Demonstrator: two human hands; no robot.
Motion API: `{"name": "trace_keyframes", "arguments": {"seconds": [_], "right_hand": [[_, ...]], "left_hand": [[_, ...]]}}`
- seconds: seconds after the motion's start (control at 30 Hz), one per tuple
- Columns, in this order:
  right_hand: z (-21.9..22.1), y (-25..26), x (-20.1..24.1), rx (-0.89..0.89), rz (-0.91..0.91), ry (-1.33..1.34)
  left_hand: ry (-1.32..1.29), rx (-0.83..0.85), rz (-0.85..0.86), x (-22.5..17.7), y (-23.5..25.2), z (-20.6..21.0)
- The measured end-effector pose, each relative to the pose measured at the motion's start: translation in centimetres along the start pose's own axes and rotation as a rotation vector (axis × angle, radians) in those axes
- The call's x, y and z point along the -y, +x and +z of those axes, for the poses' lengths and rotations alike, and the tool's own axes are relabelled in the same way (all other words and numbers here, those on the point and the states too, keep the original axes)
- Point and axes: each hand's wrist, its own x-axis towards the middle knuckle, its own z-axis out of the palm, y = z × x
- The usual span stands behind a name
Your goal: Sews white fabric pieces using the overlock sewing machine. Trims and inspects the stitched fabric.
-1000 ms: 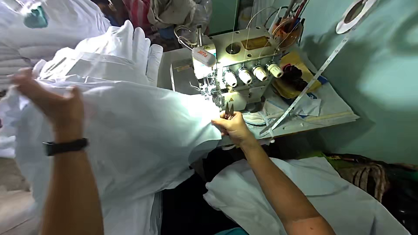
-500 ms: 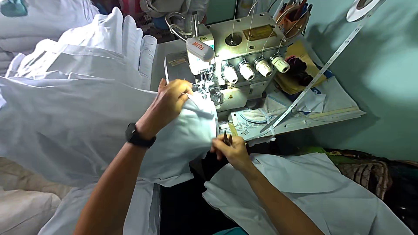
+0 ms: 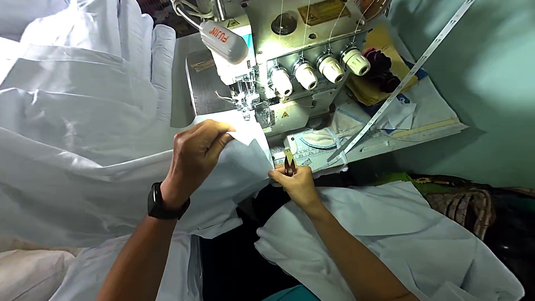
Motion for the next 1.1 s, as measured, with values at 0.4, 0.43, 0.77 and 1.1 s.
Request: {"name": "trace_keyframes", "arguments": {"seconds": [0.4,0.43,0.77,1.1], "right_hand": [[0.0,-3.4,-0.6,0.051,-0.089,-0.004],[0.1,-3.5,-0.6,0.042,-0.068,0.009],[-0.1,-3.9,0.5,0.108,-0.482,-0.142],[3.1,2.4,3.8,0.012,-0.561,-0.041]], "left_hand": [[-0.149,0.089,-0.196,1.6,1.4,1.2],[-0.101,0.07,-0.194,1.1,1.2,1.3],[0.416,-0.024,-0.205,-2.1,-1.6,6.7],[0.14,0.103,-0.256,4.6,4.7,2.9]]}}
